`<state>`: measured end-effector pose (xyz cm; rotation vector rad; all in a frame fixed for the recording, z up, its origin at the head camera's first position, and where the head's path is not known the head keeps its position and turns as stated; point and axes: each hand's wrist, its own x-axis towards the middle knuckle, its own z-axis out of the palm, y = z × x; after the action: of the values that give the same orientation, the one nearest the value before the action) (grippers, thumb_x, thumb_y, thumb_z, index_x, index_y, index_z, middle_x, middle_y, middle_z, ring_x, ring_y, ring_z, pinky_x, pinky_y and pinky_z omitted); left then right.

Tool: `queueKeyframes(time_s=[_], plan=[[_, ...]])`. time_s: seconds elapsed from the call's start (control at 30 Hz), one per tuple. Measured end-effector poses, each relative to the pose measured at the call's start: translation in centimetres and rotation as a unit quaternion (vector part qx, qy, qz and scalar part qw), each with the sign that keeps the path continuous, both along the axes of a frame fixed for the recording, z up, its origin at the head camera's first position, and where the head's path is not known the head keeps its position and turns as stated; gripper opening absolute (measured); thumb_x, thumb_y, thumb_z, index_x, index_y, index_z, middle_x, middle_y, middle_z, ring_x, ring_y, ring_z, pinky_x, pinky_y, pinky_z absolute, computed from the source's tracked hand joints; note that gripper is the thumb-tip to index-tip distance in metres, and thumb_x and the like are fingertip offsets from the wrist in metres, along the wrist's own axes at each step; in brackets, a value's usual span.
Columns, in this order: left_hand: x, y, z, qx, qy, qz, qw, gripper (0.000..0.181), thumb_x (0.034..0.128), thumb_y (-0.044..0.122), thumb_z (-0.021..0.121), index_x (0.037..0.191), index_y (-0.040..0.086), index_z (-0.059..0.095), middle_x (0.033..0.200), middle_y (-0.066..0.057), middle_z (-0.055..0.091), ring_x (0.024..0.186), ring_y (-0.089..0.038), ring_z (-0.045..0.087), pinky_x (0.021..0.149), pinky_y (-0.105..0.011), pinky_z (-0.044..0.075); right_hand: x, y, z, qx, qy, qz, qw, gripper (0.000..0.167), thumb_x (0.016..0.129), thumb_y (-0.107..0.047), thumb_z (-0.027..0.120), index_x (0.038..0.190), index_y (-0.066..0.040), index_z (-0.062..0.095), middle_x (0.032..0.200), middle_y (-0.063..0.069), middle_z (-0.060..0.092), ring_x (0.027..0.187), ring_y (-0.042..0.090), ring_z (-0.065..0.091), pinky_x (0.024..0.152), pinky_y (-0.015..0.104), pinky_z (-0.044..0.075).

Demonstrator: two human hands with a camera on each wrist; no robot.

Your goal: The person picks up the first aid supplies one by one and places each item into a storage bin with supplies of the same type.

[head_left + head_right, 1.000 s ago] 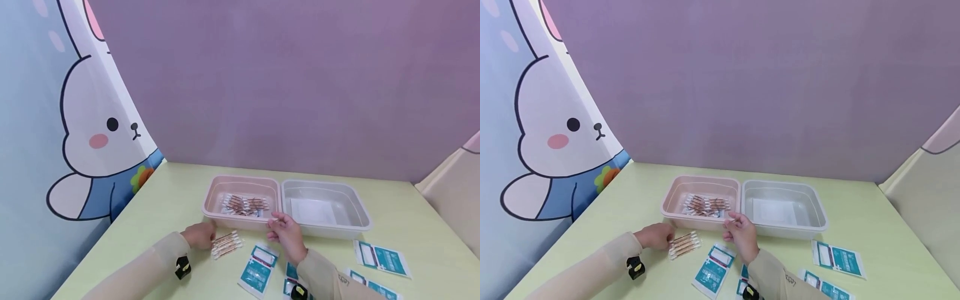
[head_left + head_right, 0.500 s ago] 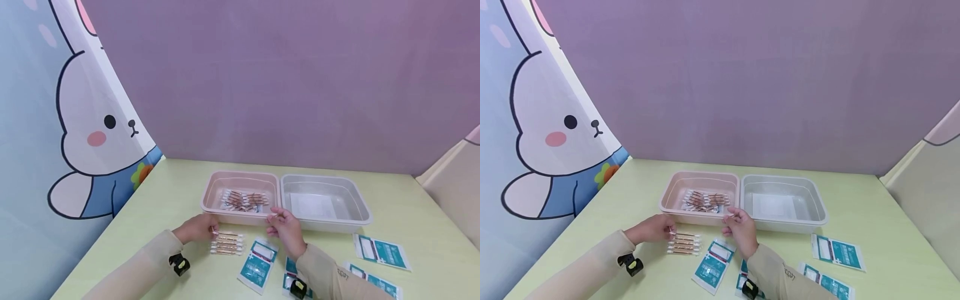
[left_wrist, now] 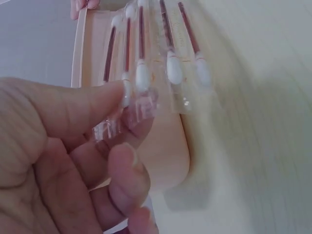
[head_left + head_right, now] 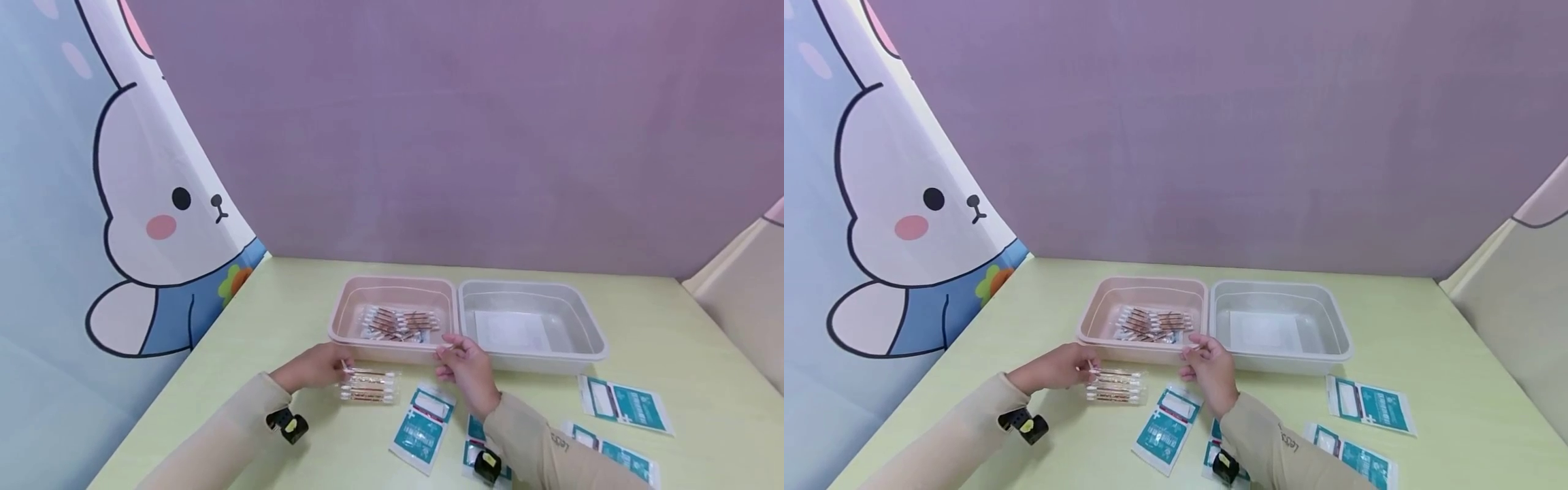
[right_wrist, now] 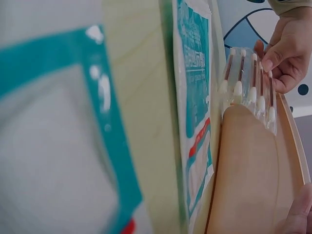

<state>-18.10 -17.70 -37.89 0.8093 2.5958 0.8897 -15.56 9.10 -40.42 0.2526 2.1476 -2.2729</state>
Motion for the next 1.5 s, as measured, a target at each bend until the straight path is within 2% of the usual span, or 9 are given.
queueKeyframes(time_s=[0.2,0.3,0.47,0.57,0.77,1.07,1.27,1.4,1.5], plan=[[0.5,-0.8,-0.6,0.046,-0.082,0.025,0.9952,0.013,0.0918,-0.005,0.052,0.087,0.007,0.055,0.068,0.001,0.056,0.048,-0.008,0.040,0.045,-0.021,0.036,0.2,-0.2,-0.2,0.004,0.000,0.004,1.0000,0.031,0.094,0.002,0.054,0.124,0.010,0.050,0.084,0.006,0.065,0.062,0.014,0.061,0.060,0.025,0.054],[0.5,-1.3,-0.3,0.063,-0.086,0.020,0.9941,0.013,0.0937,-0.005,0.049,0.090,0.006,0.054,0.069,0.001,0.054,0.048,-0.009,0.039,0.045,-0.022,0.036,0.2,-0.3,-0.3,0.005,0.000,0.010,0.9999,0.031,0.094,0.002,0.055,0.124,0.009,0.050,0.084,0.005,0.064,0.062,0.015,0.061,0.061,0.025,0.054],[-0.1,-1.4,0.7,0.091,-0.076,0.002,0.9930,0.012,0.0949,-0.005,0.046,0.092,0.003,0.054,0.073,0.000,0.052,0.052,-0.009,0.041,0.048,-0.022,0.037,0.1,-0.1,-0.1,0.009,0.004,0.000,1.0000,0.030,0.095,0.000,0.055,0.123,0.009,0.051,0.084,0.006,0.064,0.064,0.017,0.062,0.061,0.025,0.054],[-0.4,-1.3,1.3,0.099,-0.080,0.006,0.9919,0.011,0.0955,-0.004,0.047,0.093,0.002,0.055,0.077,-0.003,0.054,0.053,-0.010,0.042,0.048,-0.023,0.038,0.0,0.1,-0.1,0.010,0.002,-0.003,0.9999,0.030,0.095,0.000,0.055,0.123,0.008,0.051,0.084,0.006,0.064,0.064,0.018,0.063,0.061,0.025,0.054],[-0.8,-1.4,2.1,0.124,-0.107,0.055,0.9850,0.011,0.0973,-0.003,0.044,0.099,0.000,0.054,0.087,-0.007,0.057,0.053,-0.013,0.041,0.046,-0.025,0.037,-0.1,0.2,0.0,0.004,0.006,-0.002,1.0000,0.031,0.094,0.001,0.056,0.124,0.009,0.051,0.084,0.005,0.065,0.063,0.016,0.062,0.061,0.025,0.054],[-2.0,-1.1,2.5,0.170,-0.104,0.118,0.9729,0.012,0.0985,-0.001,0.043,0.103,-0.004,0.053,0.076,-0.001,0.053,0.048,-0.012,0.039,0.047,-0.024,0.036,0.0,0.1,0.0,0.008,0.003,-0.004,1.0000,0.031,0.094,0.000,0.056,0.124,0.009,0.051,0.086,0.008,0.065,0.062,0.015,0.062,0.060,0.024,0.054],[-3.0,-1.4,2.3,0.200,-0.105,0.186,0.9561,0.015,0.0994,0.002,0.043,0.107,-0.005,0.055,0.069,0.000,0.049,0.050,-0.011,0.040,0.048,-0.023,0.034,0.3,-0.3,-0.1,0.015,0.003,0.004,0.9999,0.033,0.095,-0.002,0.056,0.126,0.009,0.049,0.088,0.009,0.065,0.064,0.017,0.062,0.062,0.026,0.054],[-3.8,-1.3,2.3,0.209,-0.115,0.226,0.9444,0.020,0.0998,0.005,0.044,0.114,-0.005,0.055,0.071,0.000,0.051,0.052,-0.012,0.043,0.050,-0.024,0.036,0.6,-0.3,-0.1,0.021,-0.001,0.007,0.9998,0.034,0.096,-0.003,0.055,0.128,0.008,0.048,0.088,0.009,0.066,0.066,0.021,0.063,0.062,0.026,0.054],[-4.6,-1.3,2.6,0.215,-0.116,0.260,0.9344,0.023,0.0994,0.006,0.046,0.117,-0.005,0.055,0.074,0.000,0.053,0.052,-0.012,0.045,0.051,-0.024,0.037,0.5,-0.2,0.1,0.019,0.002,0.005,0.9998,0.033,0.097,-0.003,0.054,0.127,0.008,0.048,0.088,0.010,0.066,0.067,0.021,0.064,0.062,0.026,0.054]])
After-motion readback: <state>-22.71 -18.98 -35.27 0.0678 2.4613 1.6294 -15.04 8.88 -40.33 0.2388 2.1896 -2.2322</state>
